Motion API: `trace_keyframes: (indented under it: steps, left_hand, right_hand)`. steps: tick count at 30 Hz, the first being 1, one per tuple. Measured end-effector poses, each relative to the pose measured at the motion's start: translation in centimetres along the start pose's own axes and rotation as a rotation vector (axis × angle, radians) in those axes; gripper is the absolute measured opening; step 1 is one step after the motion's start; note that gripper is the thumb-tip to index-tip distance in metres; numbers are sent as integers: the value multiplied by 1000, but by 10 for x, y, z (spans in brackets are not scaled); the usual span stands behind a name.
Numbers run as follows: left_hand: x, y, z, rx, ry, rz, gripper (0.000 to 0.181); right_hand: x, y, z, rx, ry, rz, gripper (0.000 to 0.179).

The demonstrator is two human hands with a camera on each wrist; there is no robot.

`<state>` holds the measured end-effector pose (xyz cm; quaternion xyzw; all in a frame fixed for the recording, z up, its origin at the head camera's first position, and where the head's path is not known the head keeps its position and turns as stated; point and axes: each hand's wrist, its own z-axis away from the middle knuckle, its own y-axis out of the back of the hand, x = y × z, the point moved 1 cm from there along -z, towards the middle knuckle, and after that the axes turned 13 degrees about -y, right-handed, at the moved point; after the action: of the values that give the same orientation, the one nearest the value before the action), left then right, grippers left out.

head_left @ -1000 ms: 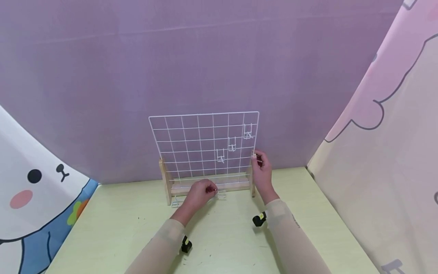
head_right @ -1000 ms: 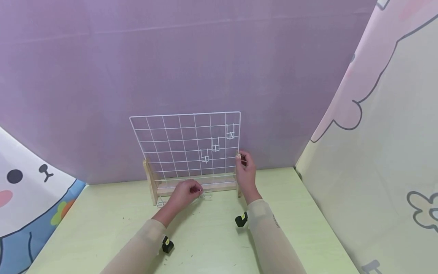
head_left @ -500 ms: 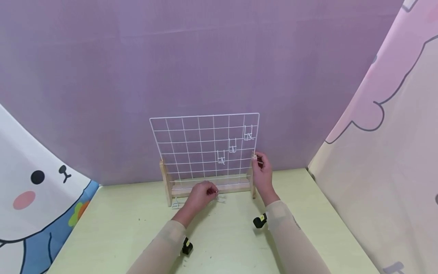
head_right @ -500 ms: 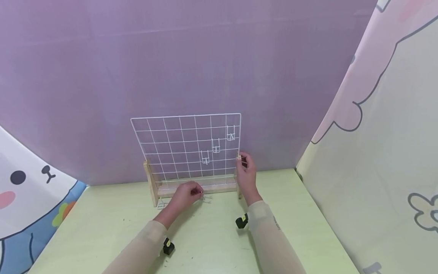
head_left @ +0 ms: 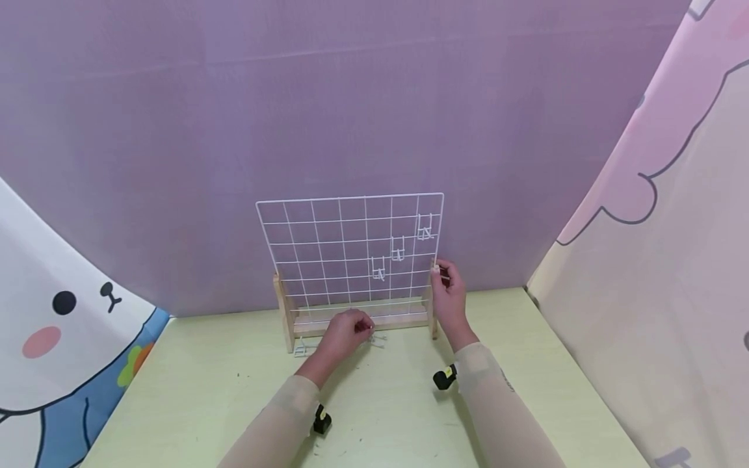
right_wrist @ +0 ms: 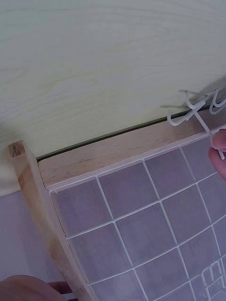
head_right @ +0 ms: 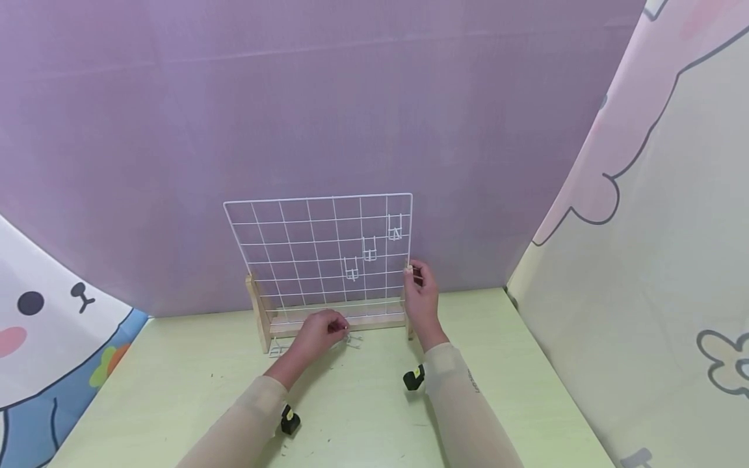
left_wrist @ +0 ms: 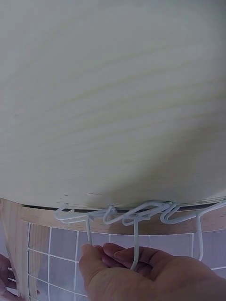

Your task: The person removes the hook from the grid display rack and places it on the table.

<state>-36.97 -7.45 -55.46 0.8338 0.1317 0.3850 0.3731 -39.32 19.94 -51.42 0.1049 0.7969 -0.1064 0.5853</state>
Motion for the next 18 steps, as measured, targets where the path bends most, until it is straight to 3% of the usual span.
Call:
trace_keyframes:
  steps: [11,18]
  left_hand:
    - [-2,-4,-2,16,10,-25,10]
    - [-3,-3,-2,17,6,-5,10]
  right_hand:
    - [0,-1,0,-10,-22,-9,26]
    - [-29,-5,14,-9,-38,-33,27]
